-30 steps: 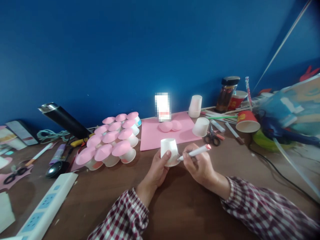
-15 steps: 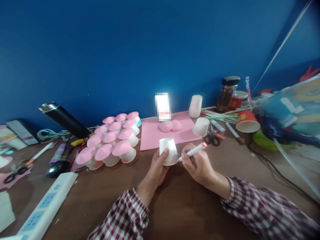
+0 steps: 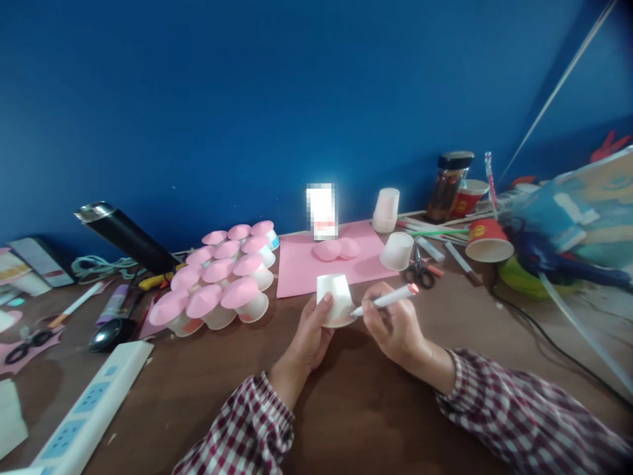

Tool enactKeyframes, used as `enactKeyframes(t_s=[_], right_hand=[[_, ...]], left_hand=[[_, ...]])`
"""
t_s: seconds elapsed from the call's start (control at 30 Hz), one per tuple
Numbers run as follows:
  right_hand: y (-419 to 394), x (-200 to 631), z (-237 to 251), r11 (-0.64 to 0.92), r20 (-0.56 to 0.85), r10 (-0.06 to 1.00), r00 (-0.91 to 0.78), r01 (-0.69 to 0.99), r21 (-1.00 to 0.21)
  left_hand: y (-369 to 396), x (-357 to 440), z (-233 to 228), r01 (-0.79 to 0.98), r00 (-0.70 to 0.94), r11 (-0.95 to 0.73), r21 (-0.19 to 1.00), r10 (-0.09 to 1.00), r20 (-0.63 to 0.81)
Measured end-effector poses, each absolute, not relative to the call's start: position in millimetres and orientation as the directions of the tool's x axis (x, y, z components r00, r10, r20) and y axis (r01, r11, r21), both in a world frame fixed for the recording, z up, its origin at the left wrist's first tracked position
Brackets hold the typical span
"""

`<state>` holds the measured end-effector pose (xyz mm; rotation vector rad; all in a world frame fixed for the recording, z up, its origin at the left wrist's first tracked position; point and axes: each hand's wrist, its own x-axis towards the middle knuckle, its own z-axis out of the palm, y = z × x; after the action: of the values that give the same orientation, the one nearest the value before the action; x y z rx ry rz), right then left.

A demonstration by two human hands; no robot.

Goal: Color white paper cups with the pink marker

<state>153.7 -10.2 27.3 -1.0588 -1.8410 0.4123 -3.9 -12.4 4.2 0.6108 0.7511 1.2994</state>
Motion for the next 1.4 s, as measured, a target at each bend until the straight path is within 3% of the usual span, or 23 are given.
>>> enactKeyframes(t_s=[0.3, 0.8, 1.4], right_hand=[[-8.0, 152.2, 29.1, 0.553, 0.503, 0.83, -0.24, 0.472, -0.687], [-8.6, 153.1, 27.0, 0.572, 0.56, 0.809, -0.18, 0.461, -0.678], [-8.1, 151.4, 31.4, 0.538, 0.491, 0.841, -0.226, 0.434, -0.723]], left_hand=[[-12.9, -3.9, 7.4, -0.613, 0.091, 0.194, 0.766, 0.98, -0.176], [-12.3, -4.6, 3.7, -0.638, 0.106, 0.234, 0.734, 0.97, -0.217], [-12.7, -6.7, 5.7, -0.66, 0.151, 0.213, 0.721, 0.977, -0.15]])
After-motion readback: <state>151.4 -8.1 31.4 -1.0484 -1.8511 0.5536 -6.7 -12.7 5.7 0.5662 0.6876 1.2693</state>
